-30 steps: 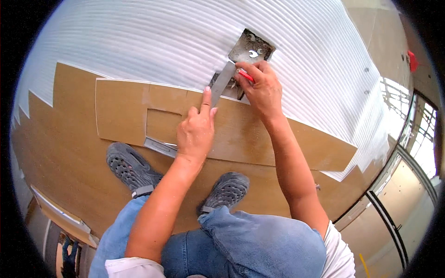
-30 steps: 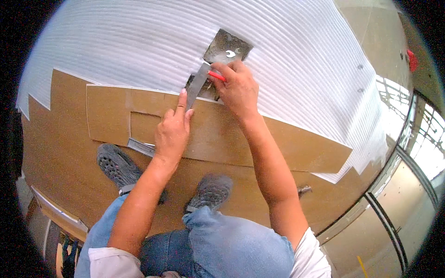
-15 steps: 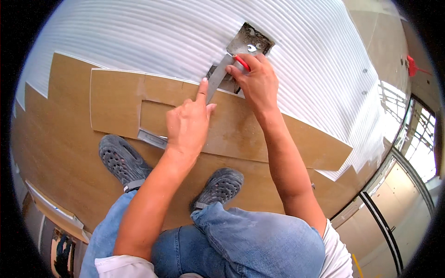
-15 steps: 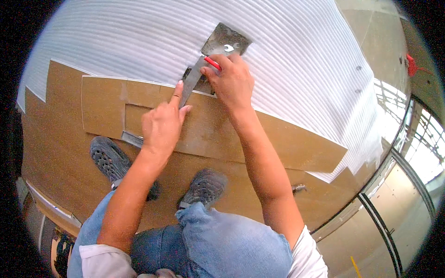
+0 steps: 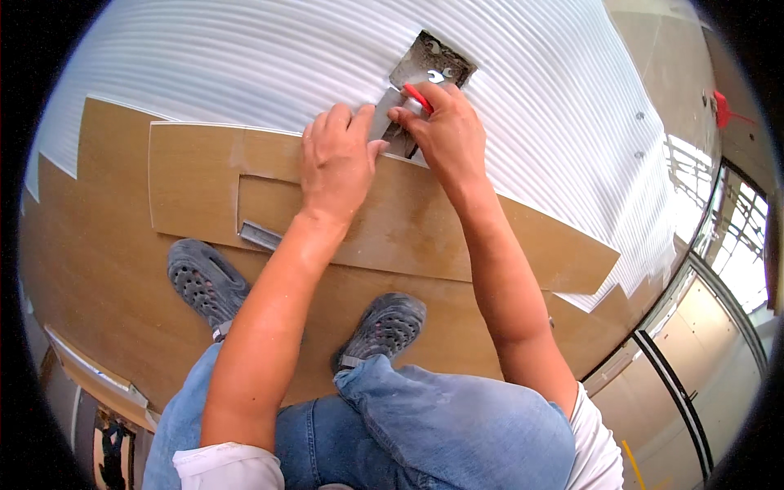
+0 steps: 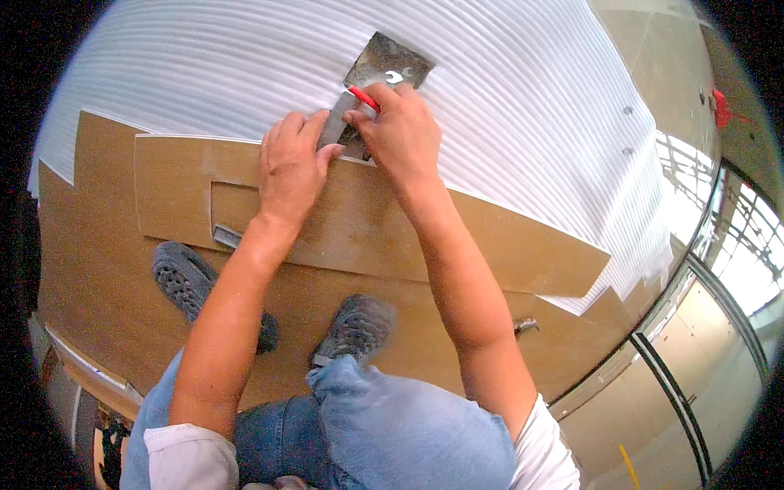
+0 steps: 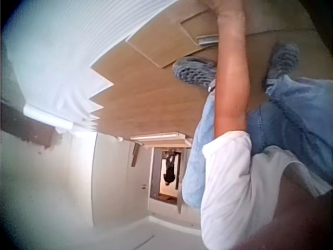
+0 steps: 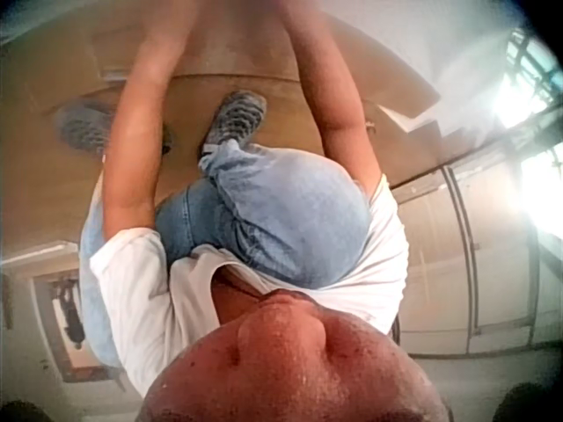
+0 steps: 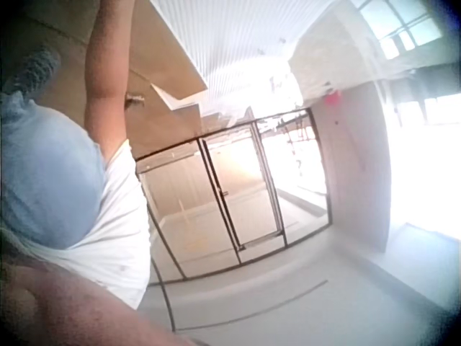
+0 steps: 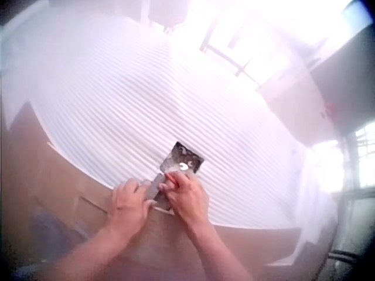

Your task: The person measures and marks a wood flooring plank using a square and a pencil to fit it around an outlet box, then carries the plank to a table saw to make the cuts.

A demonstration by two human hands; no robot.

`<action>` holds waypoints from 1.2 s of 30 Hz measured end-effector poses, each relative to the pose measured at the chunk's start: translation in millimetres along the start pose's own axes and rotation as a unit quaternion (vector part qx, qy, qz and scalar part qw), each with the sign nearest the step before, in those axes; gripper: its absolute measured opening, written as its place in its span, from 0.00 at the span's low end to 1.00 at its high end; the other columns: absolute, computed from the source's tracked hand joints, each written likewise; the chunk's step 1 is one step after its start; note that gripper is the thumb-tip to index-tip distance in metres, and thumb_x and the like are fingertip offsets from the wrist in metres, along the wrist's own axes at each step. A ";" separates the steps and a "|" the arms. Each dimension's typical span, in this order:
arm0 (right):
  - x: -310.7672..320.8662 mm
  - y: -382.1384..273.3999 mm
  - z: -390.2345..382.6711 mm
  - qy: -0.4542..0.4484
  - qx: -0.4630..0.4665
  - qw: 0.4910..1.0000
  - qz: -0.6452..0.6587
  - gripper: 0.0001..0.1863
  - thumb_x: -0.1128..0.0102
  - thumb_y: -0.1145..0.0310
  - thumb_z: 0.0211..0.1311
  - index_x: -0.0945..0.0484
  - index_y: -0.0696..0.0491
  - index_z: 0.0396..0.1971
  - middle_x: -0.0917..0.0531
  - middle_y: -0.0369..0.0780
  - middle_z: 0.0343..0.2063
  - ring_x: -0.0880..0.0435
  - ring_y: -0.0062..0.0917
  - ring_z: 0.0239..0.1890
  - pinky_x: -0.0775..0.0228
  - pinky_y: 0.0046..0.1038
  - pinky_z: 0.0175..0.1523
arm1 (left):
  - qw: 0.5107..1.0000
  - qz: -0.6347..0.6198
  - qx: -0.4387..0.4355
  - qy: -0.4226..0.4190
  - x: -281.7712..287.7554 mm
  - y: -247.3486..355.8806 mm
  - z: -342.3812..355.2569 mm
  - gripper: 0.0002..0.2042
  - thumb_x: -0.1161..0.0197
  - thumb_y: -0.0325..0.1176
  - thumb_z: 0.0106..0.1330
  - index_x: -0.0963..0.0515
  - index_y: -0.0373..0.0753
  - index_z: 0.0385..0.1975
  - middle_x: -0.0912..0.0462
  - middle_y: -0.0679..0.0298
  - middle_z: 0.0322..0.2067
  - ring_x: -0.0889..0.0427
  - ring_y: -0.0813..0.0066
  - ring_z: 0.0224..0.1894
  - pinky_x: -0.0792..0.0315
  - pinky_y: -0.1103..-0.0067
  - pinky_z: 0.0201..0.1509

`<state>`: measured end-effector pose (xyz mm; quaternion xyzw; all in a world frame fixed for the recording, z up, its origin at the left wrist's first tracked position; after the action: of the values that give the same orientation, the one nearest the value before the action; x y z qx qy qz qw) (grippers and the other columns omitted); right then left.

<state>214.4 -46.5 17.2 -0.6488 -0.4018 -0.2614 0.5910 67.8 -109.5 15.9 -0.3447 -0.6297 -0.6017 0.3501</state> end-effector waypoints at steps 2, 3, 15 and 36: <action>-1.0 0.9 1.8 -0.021 -0.003 0.999 -0.030 0.17 0.25 0.54 0.53 0.15 0.47 0.39 0.17 0.44 0.35 0.16 0.44 0.41 0.24 0.43 0.44 | 1.000 -0.006 -0.002 0.004 -0.4 1.0 0.0 0.26 0.25 0.35 0.53 0.20 0.42 0.54 0.24 0.59 0.38 0.23 0.56 0.45 0.30 0.63 0.50; -0.1 0.4 3.4 -0.021 -0.004 0.999 -0.030 0.17 0.25 0.54 0.53 0.15 0.47 0.39 0.17 0.44 0.35 0.16 0.44 0.41 0.24 0.43 0.44 | 1.000 -0.007 0.002 -0.002 -0.1 1.6 0.4 0.25 0.24 0.35 0.53 0.20 0.42 0.53 0.23 0.59 0.39 0.22 0.55 0.46 0.30 0.63 0.50; -6.0 4.3 10.9 -0.064 -0.024 0.998 -0.003 0.19 0.24 0.54 0.52 0.17 0.49 0.38 0.15 0.47 0.35 0.15 0.46 0.41 0.24 0.45 0.43 | 0.993 -0.103 0.058 -0.015 -3.9 -10.5 15.8 0.21 0.22 0.27 0.48 0.21 0.37 0.43 0.18 0.55 0.37 0.19 0.51 0.44 0.27 0.62 0.48; -3.8 3.4 11.9 -0.076 -0.031 0.997 0.000 0.19 0.25 0.54 0.52 0.18 0.51 0.36 0.15 0.48 0.34 0.15 0.48 0.41 0.25 0.45 0.43 | 0.988 -0.136 0.073 0.014 -1.9 -10.5 10.6 0.26 0.21 0.27 0.45 0.19 0.38 0.48 0.19 0.59 0.34 0.21 0.59 0.37 0.27 0.67 0.45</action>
<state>213.5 -35.7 10.3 -0.6851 -0.4374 -0.2235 0.5380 59.5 -99.3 8.5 -0.2209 -0.7084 -0.6005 0.2978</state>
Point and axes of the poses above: each hand's wrist, its own z-axis towards the middle knuckle, its own x-axis out of the back of the hand, y = z × x, the point moved 6 cm from there along z, towards the middle knuckle
